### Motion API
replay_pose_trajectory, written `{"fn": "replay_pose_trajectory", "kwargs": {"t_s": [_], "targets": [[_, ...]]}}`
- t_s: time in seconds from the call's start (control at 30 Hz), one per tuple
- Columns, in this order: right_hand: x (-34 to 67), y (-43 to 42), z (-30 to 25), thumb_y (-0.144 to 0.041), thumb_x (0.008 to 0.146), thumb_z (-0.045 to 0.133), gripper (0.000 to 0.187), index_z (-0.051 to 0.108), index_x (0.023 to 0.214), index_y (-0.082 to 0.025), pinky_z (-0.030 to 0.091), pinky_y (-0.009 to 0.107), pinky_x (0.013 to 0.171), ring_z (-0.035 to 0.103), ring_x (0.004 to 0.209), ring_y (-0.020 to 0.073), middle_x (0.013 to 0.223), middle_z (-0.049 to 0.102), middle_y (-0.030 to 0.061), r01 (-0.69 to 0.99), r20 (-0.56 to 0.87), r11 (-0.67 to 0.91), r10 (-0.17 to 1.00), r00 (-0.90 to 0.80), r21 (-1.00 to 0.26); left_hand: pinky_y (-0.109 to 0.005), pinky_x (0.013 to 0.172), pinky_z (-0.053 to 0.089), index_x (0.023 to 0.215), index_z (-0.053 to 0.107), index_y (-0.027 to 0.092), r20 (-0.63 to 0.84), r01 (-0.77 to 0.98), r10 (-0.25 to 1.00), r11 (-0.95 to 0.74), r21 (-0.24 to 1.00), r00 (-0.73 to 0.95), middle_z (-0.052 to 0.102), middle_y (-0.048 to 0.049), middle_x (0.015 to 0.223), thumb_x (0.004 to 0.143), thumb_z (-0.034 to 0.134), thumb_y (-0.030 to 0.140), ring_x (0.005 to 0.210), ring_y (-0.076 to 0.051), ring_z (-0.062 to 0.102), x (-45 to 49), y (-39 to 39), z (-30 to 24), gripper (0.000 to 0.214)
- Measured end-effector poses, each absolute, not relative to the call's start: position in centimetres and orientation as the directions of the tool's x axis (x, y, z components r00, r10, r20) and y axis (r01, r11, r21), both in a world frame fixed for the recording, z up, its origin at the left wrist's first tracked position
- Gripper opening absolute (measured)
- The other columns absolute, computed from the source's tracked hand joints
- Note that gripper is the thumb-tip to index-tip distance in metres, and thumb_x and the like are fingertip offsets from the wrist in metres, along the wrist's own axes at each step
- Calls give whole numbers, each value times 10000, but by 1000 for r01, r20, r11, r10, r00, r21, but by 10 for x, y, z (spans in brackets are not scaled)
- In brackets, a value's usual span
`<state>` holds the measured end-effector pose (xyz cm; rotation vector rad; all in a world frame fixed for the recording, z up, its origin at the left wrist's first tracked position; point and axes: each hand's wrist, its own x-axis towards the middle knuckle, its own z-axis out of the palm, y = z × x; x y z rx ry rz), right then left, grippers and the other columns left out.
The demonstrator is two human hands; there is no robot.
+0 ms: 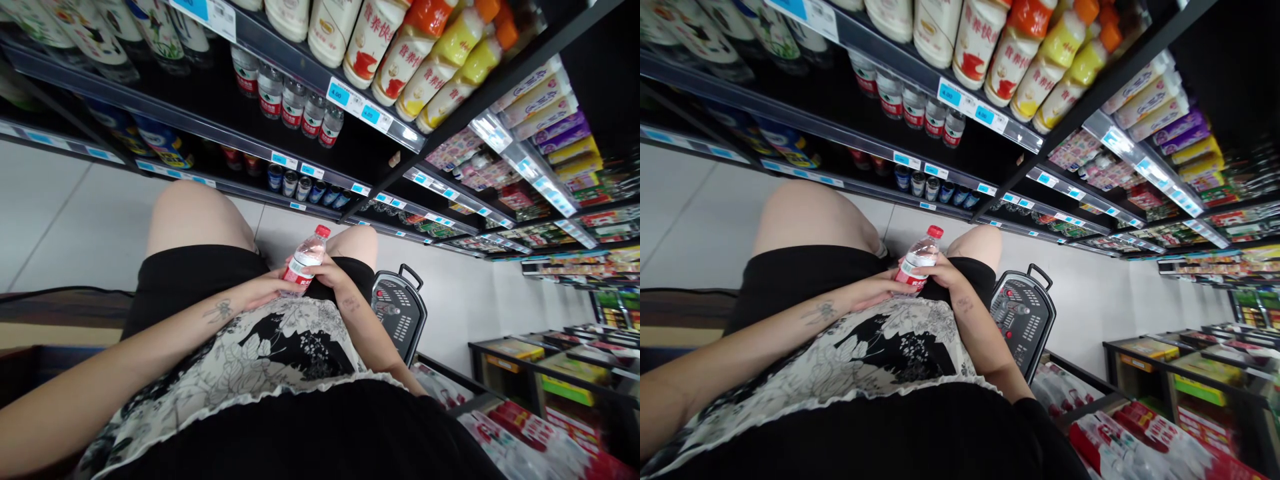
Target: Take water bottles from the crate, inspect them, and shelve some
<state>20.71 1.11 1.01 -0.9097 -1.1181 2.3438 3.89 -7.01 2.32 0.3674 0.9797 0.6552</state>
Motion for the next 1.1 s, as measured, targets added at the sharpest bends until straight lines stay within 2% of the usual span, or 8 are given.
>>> {"fn": "replay_pose_trajectory", "kwargs": {"t_s": [0.47,0.77,1.1], "targets": [[210,10,1,-282,539,938,509,763,998,-145,547,311,947,713,924,202,996,776,61,-81,-391,-616,590,-706,-783,-405,1037,535,1050,731,212,-631,-325,666,746,581,398,779,-79,1097,555,929,252,1121,-296,707,38,-70,25,534],[209,10,8,-276,530,927,488,775,976,-148,551,312,940,704,916,202,983,773,52,-61,-407,-621,581,-705,-781,-388,1038,532,1032,742,209,-643,-348,654,756,554,398,787,-66,1061,521,953,235,1086,-276,716,39,-69,24,554],[210,12,0,-272,557,921,496,762,1007,-137,551,305,948,708,938,202,1007,773,59,-71,-380,-608,579,-721,-791,-371,1043,519,1076,730,209,-639,-338,656,755,562,402,778,-70,1114,555,934,230,1130,-275,699,38,-69,27,560]]}}
